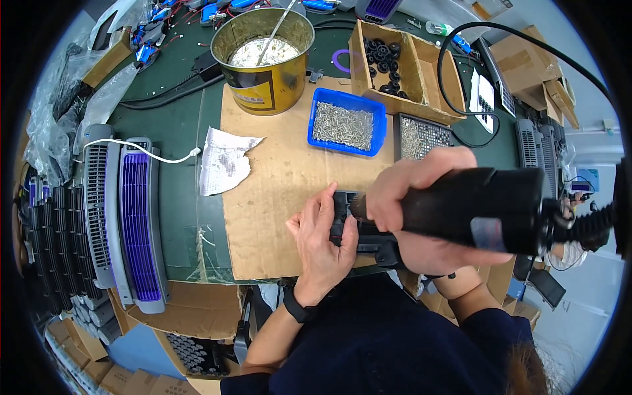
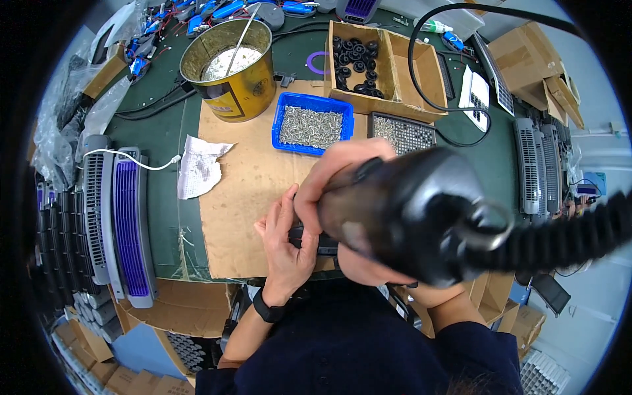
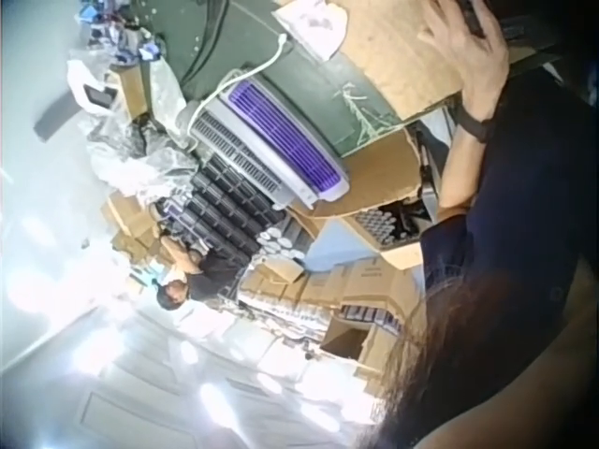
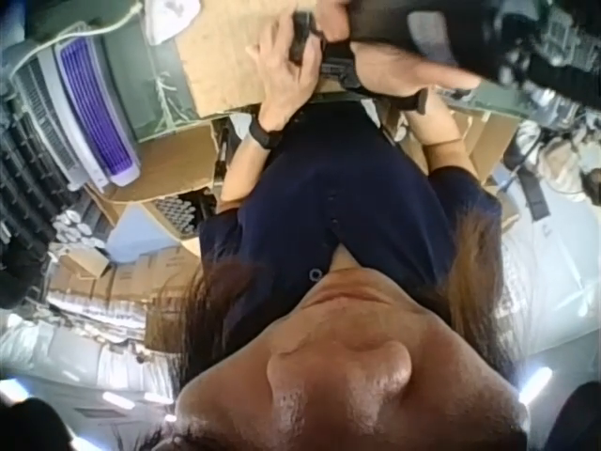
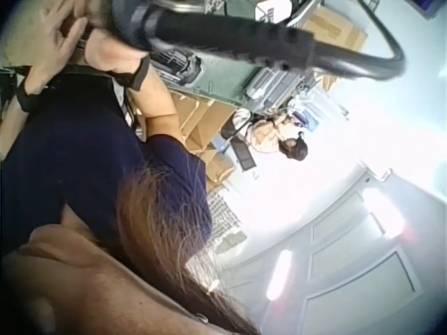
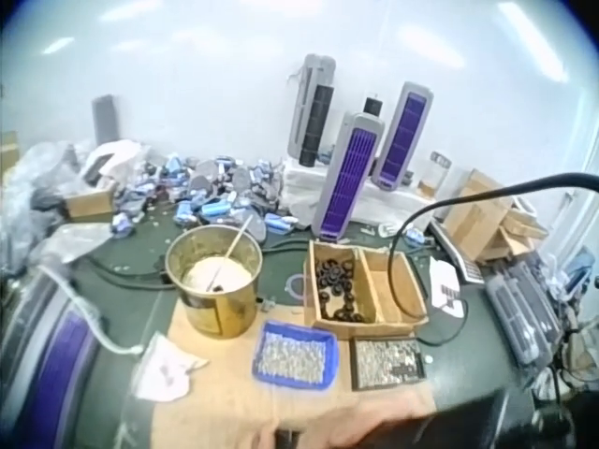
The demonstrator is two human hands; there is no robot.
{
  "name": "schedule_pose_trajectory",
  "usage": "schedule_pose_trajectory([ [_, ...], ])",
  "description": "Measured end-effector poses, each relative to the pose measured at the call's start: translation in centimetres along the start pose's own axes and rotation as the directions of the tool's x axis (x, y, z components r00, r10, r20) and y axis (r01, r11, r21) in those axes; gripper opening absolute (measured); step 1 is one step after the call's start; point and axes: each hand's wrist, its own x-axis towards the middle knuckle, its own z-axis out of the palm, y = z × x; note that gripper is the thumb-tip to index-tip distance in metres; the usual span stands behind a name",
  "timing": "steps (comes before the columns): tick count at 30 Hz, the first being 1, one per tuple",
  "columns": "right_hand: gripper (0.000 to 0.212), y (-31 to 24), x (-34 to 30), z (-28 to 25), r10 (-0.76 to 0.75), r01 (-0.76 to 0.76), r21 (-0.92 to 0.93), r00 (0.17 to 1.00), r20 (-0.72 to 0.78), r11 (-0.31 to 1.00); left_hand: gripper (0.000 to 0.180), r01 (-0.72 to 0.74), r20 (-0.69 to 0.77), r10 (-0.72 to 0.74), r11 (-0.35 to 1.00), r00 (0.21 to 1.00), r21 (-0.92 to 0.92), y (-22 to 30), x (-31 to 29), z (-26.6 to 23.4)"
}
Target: The person assembles a portable fan by placing a fan blade into the housing, inserting a rubber grommet, and connecting a battery pack to the internal wiring. They then snap a purple grille onto the housing and secure the end cap by driving screws with a power screwdriver.
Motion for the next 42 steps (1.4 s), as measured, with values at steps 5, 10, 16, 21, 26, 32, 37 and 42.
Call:
schedule_pose_trajectory([
  [5, 0.097, 0.4, 0.1, 0.1, 0.054, -0.055, 0.051, 0.999, 0.006, 0.997, 0.057, -0.041, -0.009, 0.041, 0.999, 0.999, 0.008, -0.3, -0.1, 0.0],
  [10, 0.100, 0.6, 0.0, 0.6, 0.098, -0.101, 0.105, 0.995, 0.037, 0.989, 0.055, -0.049, -0.034, 0.049, 0.999, 0.998, -0.002, -0.6, -0.3, 0.3],
  [16, 0.101, -0.5, 0.3, 0.6, 0.139, -0.151, 0.074, 0.979, 0.147, 0.986, 0.055, -0.047, -0.054, 0.046, 0.999, 0.997, -0.011, -0.2, -0.3, 0.2],
  [21, 0.091, -1.3, -0.6, 0.2, -0.117, 0.091, 0.284, 0.990, 0.074, 0.955, 0.062, -0.055, 0.015, 0.055, 0.998, 0.998, -0.029, -0.6, -0.4, -0.4],
  [26, 0.086, -2.5, -1.3, -0.3, -0.060, 0.018, 0.287, 0.989, 0.136, 0.958, 0.090, -0.183, 0.127, 0.186, 0.982, 0.974, -0.040, -0.6, -0.3, -1.7],
  [32, 0.086, -1.9, -1.8, -0.5, 0.024, -0.040, 0.233, 0.997, 0.070, 0.972, 0.122, -0.155, 0.190, 0.154, 0.988, 0.970, -0.011, -0.4, -0.2, -1.6],
  [37, 0.086, -1.2, -2.0, -0.6, 0.037, -0.058, 0.248, 0.996, 0.087, 0.967, 0.104, -0.103, 0.138, 0.116, 0.990, 0.984, -0.100, -0.5, -0.1, -1.5],
  [42, 0.086, -1.3, -2.2, -0.1, 0.058, -0.078, 0.210, 0.993, 0.101, 0.974, 0.077, -0.135, 0.133, 0.146, 0.987, 0.980, -0.093, -0.6, -0.1, -1.3],
])
